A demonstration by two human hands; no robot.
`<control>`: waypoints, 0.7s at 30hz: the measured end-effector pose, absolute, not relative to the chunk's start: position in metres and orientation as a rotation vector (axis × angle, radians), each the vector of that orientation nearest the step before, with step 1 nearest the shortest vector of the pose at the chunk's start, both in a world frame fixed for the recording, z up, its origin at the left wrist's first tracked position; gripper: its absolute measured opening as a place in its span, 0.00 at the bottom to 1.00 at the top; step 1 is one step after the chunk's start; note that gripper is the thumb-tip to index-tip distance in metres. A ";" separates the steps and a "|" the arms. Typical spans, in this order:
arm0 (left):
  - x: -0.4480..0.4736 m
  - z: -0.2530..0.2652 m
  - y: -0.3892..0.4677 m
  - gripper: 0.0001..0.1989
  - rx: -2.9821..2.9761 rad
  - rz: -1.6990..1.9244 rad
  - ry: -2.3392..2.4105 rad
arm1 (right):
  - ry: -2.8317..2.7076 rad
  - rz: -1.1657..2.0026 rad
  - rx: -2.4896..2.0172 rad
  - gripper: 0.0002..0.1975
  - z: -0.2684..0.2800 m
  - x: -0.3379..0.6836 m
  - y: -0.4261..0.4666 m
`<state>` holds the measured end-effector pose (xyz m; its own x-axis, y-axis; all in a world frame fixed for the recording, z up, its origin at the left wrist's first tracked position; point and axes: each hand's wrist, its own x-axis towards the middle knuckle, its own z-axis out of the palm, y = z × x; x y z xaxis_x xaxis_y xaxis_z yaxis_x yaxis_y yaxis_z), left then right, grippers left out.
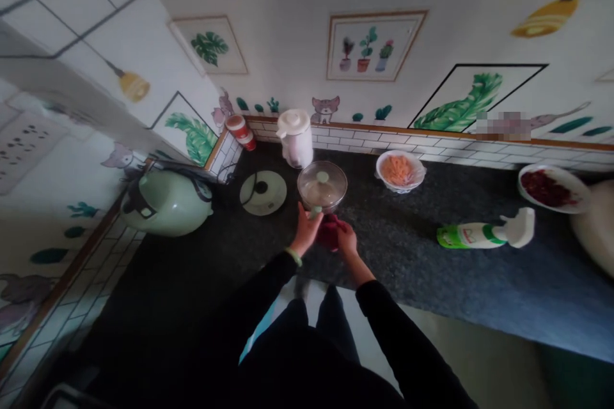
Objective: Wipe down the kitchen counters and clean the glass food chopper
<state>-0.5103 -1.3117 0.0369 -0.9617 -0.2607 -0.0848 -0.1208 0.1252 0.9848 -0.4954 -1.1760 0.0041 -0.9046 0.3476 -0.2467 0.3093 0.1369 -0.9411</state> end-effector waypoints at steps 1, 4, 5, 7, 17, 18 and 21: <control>-0.506 0.035 -1.310 0.46 0.391 -1.952 -2.284 | -2.334 1.898 -0.691 0.18 0.007 -0.495 -1.174; -0.497 0.031 -1.302 0.42 0.392 -1.881 -2.311 | -2.286 1.863 -0.619 0.25 0.013 -0.501 -1.182; -0.496 0.030 -1.298 0.42 0.392 -1.874 -2.312 | -2.290 1.870 -0.577 0.26 0.014 -0.504 -1.185; -0.496 0.028 -1.290 0.42 0.391 -1.876 -2.319 | -2.390 1.875 -0.501 0.24 0.014 -0.509 -1.184; -0.517 0.024 -1.277 0.46 0.387 -2.071 -2.262 | -2.774 1.106 0.087 0.26 -0.005 -0.436 -1.072; -0.520 0.027 -1.279 0.45 0.387 -2.062 -2.270 | -2.825 1.019 0.268 0.26 -0.012 -0.424 -1.071; -0.526 0.033 -1.285 0.43 0.374 -2.026 -2.305 | -2.868 0.812 0.394 0.26 -0.037 -0.426 -1.071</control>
